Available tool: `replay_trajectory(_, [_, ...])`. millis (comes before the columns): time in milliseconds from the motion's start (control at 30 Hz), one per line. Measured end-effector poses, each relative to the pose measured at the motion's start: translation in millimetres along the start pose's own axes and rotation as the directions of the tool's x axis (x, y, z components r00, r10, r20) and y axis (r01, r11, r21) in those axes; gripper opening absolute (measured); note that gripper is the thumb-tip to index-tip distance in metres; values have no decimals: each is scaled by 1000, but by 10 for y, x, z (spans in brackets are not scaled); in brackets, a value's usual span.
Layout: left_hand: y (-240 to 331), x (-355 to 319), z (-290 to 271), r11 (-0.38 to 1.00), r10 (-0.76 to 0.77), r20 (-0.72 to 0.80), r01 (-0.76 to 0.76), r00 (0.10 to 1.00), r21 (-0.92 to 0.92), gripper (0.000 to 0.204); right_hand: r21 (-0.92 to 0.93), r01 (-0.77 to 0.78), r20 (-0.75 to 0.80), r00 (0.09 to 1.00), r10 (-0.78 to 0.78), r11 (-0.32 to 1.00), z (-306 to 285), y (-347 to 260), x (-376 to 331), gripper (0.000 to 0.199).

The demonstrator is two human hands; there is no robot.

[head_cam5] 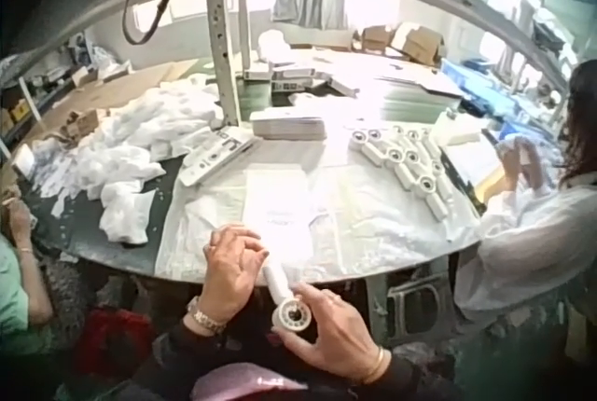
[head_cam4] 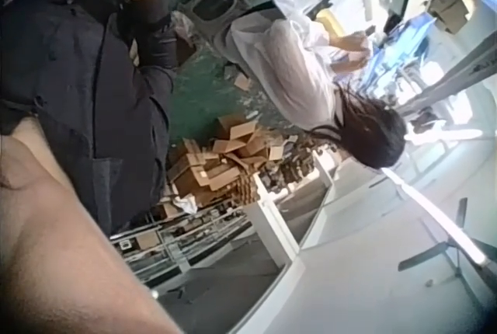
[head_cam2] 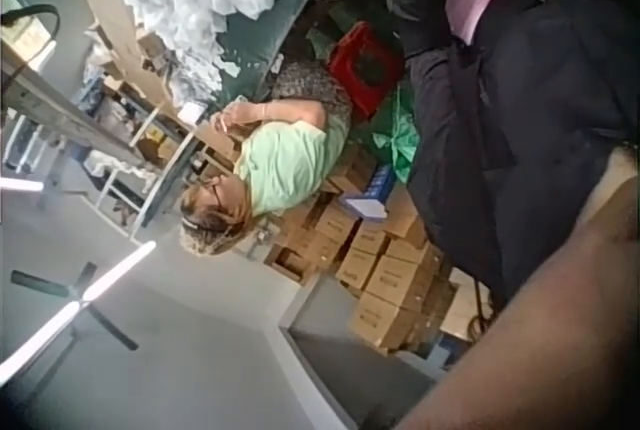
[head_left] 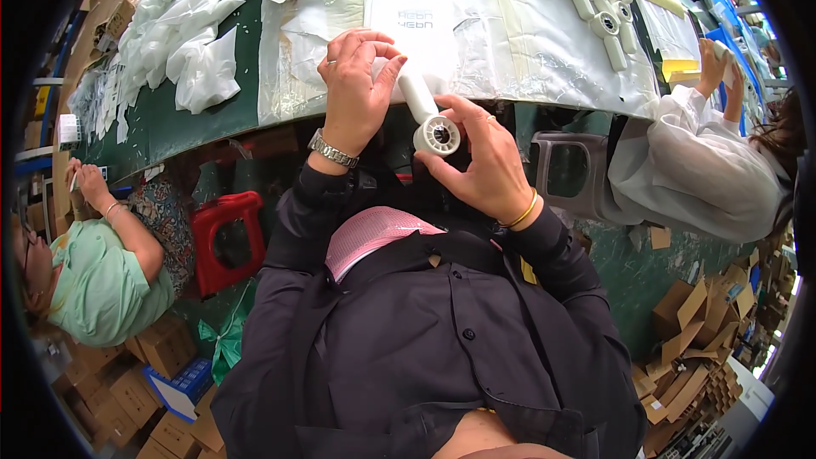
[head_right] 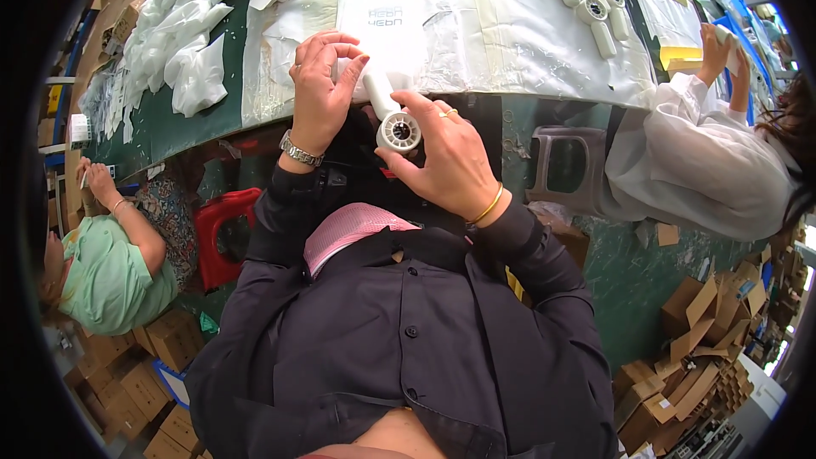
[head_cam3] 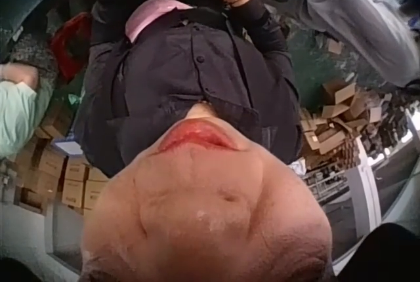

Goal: The person packages a white plastic component by placing it into a plastic bag, sealing the bag by hand, and setting it aside on the table before repeating the process.

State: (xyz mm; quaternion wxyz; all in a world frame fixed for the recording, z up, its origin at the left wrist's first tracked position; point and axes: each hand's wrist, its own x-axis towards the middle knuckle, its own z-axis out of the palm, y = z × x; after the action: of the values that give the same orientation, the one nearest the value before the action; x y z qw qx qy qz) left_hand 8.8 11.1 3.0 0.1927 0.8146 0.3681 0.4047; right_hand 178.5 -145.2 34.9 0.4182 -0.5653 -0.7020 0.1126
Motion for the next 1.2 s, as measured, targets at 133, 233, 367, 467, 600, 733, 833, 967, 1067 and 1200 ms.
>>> replay_trajectory(133, [87, -30, -26, 999, 34, 11, -34, 999, 20, 14, 106, -139, 30, 990, 136, 985, 39, -56, 45, 81])
replay_trajectory(233, [146, -42, -67, 998, 63, 27, -63, 998, 11, 13, 81, -173, 31, 985, 171, 982, 66, -40, 86, 83])
replay_trajectory(367, [156, -64, -156, 993, 114, 58, -112, 992, -37, 14, 75, -161, 27, 987, 159, 984, 88, -30, 162, 77])
replay_trajectory(467, [181, -113, -220, 988, 140, 75, -134, 987, -73, 19, 64, -151, 7, 989, 150, 987, 122, 18, 181, 71])
replay_trajectory(600, [316, -246, -233, 915, -205, -61, 169, 977, -367, 30, 132, -195, -16, 980, 199, 972, 134, -8, 182, 63])
replay_trajectory(733, [209, -310, -99, 990, -119, -194, 132, 974, 53, 36, 175, -238, 0, 970, 242, 955, 131, -37, 235, 59])
replay_trajectory(833, [172, -248, -18, 936, -157, -131, 189, 979, 296, 33, 172, -243, -1, 969, 247, 955, 157, -10, 264, 57])
replay_trajectory(967, [139, -202, -32, 927, -97, -94, 124, 991, 355, 26, 145, -229, -6, 973, 232, 963, 140, 20, 312, 53])
replay_trajectory(1067, [192, -232, -141, 936, -345, 32, 347, 938, -64, 23, 107, -228, 27, 974, 226, 968, 101, -2, 369, 50])
replay_trajectory(1200, [196, -352, -201, 583, -511, 305, 585, 804, -565, 21, 68, -239, 66, 970, 235, 969, 95, -27, 419, 49])
